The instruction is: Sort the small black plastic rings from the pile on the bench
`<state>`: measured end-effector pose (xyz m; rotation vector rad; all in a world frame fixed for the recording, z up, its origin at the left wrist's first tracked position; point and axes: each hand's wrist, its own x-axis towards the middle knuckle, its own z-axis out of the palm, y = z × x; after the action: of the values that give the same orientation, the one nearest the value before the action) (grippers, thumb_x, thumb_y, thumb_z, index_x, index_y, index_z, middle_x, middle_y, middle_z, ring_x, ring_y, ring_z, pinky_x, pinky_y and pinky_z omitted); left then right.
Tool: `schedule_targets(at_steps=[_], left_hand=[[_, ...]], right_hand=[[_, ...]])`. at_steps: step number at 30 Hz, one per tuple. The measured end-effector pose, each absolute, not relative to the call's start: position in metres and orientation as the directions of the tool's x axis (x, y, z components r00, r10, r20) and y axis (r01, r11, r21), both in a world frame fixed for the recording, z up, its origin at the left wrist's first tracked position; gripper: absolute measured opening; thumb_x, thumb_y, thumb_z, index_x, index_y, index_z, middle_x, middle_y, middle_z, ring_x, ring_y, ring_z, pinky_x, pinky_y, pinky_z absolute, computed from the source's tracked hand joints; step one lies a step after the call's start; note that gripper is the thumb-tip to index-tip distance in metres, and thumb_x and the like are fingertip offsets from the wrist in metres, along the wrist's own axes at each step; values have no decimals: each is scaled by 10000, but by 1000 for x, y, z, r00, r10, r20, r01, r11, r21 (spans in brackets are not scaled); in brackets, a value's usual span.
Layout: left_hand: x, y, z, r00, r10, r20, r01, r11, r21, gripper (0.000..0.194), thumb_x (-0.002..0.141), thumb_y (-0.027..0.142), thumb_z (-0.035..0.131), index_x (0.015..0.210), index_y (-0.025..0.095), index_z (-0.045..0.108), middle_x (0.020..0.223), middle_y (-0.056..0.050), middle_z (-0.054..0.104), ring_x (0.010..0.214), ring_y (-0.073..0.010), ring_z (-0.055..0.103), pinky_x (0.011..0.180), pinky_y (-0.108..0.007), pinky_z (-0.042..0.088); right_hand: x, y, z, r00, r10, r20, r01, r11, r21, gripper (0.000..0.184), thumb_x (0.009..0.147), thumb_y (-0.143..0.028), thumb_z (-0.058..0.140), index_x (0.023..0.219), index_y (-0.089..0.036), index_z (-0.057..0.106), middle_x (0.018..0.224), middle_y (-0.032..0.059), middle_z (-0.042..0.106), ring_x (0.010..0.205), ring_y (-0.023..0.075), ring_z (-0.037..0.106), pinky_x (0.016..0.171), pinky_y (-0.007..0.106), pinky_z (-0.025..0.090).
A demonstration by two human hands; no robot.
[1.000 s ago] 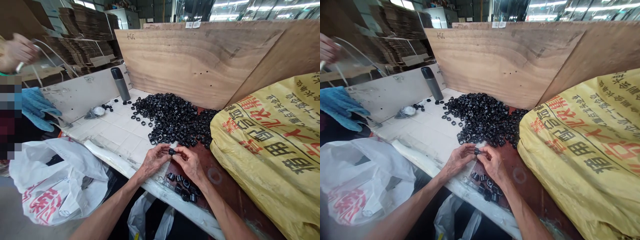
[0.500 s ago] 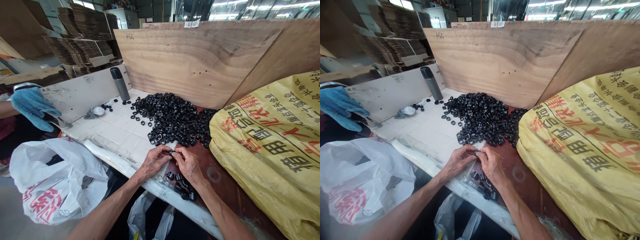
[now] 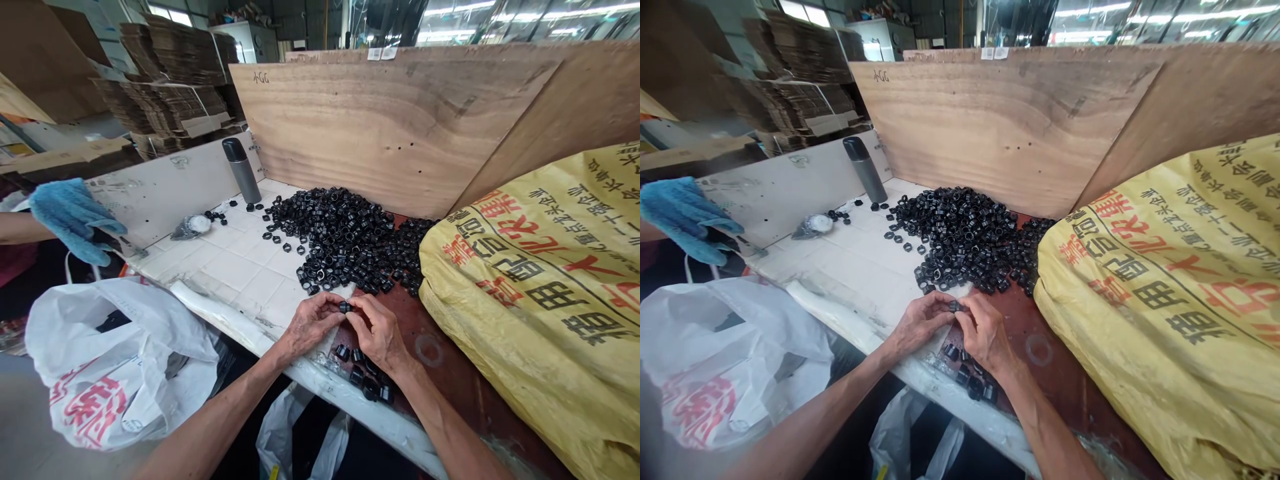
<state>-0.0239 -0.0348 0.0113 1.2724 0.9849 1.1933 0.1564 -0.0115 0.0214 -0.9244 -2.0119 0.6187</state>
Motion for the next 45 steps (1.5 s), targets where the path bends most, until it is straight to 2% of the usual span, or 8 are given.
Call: schedule_targets(at_steps=[6,11,15,19,26,31,40,45], left_hand=[[-24,-35,11,166,976,138,-68,-128,989,234,857,256,697,1070,166,657,965,-59,709,869,-170,677,822,-295,548],[-24,-35,11,159,980,117,-89,-104,991,240,860,239,689,1085,167,650,947,-54,715,863,-166,685,818,-286,550],[-24,-34,11,167,980,109,-128,-88,988,245,852,225,692,1084,167,642,967,-55,722,888,-175,696,844,-297,550],[-24,-35,12,148,982,122,-125,-103,987,254,854,253,694,1085,161,641,979,-63,720,897,-186,695,846,-312,551],[-25,-35,13,128,987,93,-123,-77,989,271,858,279,696,1093,156,642,996,-76,724,910,-191,692,856,-321,550],[-26,-35,11,139,983,122,-106,-107,989,268,862,271,690,1099,159,638,1031,-86,713,948,-204,690,892,-338,548],[-27,-35,8,123,960,251,148,-268,952,255,883,253,636,1129,189,647,1052,-70,692,945,-197,686,881,-336,563],[-25,-34,12,113,979,170,29,-174,984,236,858,250,672,1083,178,663,1007,-61,718,906,-187,697,871,-329,567]], right_hand=[[159,-8,13,-393,828,400,522,559,-644,325,1016,-308,442,766,-200,619,632,9,583,608,158,593,620,260,432],[157,-11,14,-345,857,382,460,509,-727,225,1010,-324,465,1000,-195,649,689,6,635,614,147,615,645,245,470],[155,-11,20,-344,867,361,411,485,-772,169,980,-313,533,975,-209,666,689,-1,634,588,142,615,634,248,500],[153,-11,26,-293,870,396,346,483,-805,118,929,-316,615,918,-212,669,901,48,673,728,162,659,670,261,541],[155,-12,23,-349,819,455,337,562,-755,184,941,-232,564,1077,-229,688,1087,79,686,1022,228,650,930,375,527],[157,-13,22,-306,859,410,371,504,-780,153,925,-247,601,1069,-226,648,976,51,697,888,203,671,823,328,548],[151,-14,21,-338,817,466,375,571,-730,176,971,-200,514,1058,-224,665,984,66,692,939,201,661,863,334,536],[150,-15,23,-317,809,495,365,585,-724,197,970,-196,502,1040,-226,684,999,80,683,964,213,654,890,361,543]])
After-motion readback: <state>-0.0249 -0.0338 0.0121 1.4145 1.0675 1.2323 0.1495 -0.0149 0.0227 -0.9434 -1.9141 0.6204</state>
